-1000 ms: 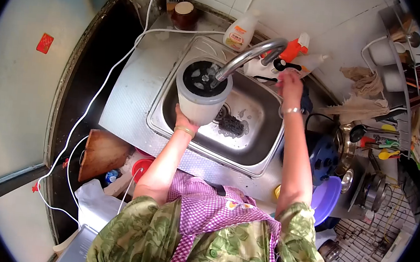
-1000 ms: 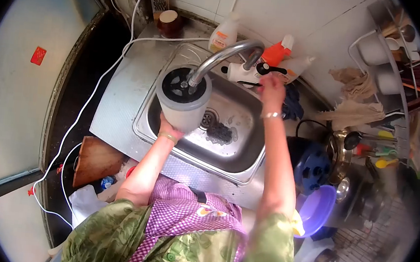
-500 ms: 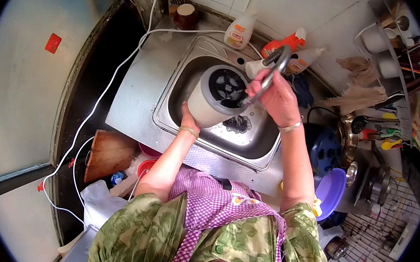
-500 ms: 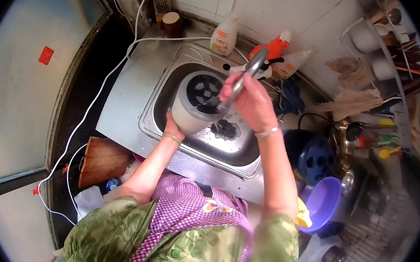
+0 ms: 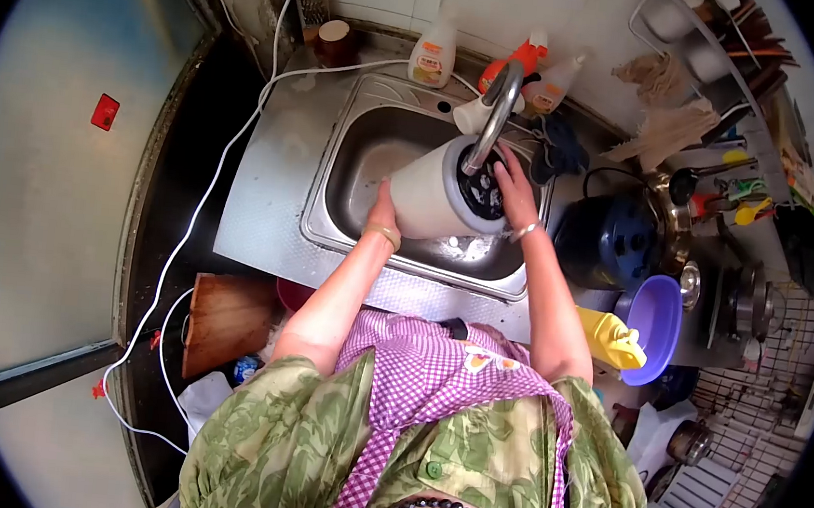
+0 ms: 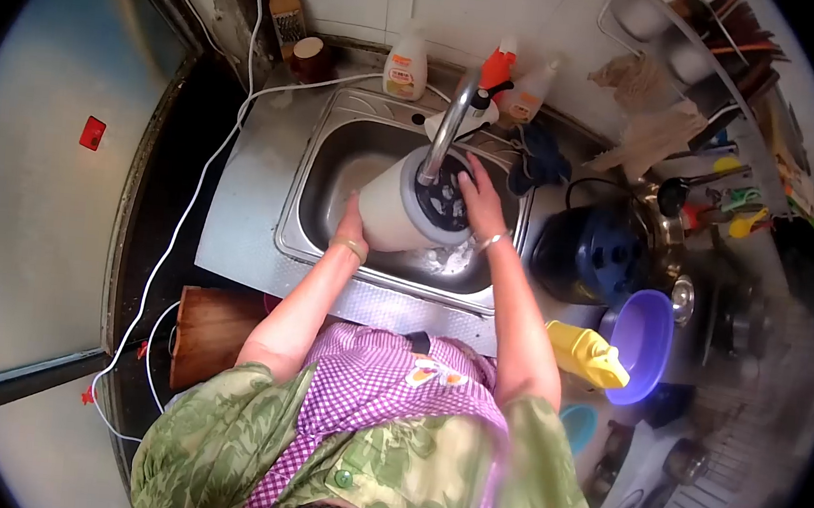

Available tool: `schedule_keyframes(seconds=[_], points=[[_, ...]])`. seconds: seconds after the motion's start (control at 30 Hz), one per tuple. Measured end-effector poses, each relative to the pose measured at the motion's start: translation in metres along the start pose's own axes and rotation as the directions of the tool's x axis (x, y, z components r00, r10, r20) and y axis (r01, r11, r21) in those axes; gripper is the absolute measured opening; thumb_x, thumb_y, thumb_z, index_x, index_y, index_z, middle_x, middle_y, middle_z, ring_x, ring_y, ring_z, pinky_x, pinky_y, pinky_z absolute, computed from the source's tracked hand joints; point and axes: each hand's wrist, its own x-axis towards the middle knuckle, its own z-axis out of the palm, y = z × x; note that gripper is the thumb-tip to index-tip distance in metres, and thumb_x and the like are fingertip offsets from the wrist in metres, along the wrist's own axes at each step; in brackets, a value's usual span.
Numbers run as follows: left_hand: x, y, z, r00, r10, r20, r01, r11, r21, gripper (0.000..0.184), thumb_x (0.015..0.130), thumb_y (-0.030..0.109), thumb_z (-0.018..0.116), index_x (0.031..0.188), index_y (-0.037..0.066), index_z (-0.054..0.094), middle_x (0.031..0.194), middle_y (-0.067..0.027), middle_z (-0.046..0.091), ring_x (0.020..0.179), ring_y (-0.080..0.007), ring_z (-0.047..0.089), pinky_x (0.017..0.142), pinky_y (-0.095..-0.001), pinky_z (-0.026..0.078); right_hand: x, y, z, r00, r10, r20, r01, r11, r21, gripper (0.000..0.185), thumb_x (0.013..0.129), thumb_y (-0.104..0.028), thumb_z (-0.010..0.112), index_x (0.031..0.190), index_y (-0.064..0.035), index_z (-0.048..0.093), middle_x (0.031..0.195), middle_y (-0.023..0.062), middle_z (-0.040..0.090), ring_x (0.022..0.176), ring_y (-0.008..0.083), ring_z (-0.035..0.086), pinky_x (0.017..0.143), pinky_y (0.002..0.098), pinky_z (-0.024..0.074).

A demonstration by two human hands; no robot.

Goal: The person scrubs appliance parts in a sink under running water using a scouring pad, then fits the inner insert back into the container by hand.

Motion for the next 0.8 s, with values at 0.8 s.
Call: schedule_keyframes(seconds=[0.8], points=[[-0.025, -0.002, 0.052, 0.57, 0.662, 0.486, -0.751, 0.181, 0.635, 0.074, 0.104, 0.058, 0.033, 0.152, 0.001, 0.039, 0.153, -0.0222, 0.043, 0.146, -0.0345, 0.032, 0.122, -0.0418, 0.018, -0.017, 0.029, 0.017, 0.956, 0.234, -0.176, -0.038, 0.696, 0.717, 0.046, 0.1, -0.016, 0.057, 0.141, 0.0026, 0.051, 0.131, 0.0089, 0.063, 0.119, 0.0171, 0.058, 0.106, 0.0298, 0.0416]])
